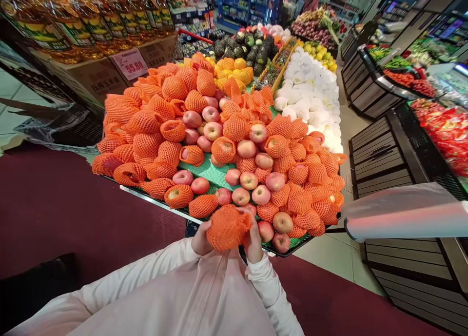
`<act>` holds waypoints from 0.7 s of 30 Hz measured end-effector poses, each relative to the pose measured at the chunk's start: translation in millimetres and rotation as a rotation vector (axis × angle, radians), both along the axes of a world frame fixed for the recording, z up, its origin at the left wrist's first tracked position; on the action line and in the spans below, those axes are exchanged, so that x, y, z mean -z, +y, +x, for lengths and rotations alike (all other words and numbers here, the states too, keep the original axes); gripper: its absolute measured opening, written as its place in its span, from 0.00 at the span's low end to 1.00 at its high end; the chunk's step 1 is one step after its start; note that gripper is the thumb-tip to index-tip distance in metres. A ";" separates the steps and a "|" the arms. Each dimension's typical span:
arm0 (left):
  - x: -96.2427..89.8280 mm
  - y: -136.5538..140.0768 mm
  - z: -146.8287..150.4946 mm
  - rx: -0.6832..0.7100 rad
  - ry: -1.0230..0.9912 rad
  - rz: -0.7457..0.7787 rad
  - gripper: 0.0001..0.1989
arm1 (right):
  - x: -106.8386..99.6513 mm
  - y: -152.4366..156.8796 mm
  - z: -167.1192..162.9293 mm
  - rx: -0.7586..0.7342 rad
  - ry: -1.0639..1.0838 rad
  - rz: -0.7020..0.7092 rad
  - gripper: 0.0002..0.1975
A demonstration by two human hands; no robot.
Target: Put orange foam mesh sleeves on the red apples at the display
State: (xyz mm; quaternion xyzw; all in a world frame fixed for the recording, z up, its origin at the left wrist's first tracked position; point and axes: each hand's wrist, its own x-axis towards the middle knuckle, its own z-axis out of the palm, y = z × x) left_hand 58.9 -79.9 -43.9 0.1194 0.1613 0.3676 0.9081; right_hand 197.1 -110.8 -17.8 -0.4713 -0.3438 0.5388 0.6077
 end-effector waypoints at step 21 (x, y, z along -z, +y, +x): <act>-9.3 7.8 -2.4 0.332 0.262 0.478 0.32 | 0.0 -32.3 37.0 -0.380 -0.057 -0.169 0.38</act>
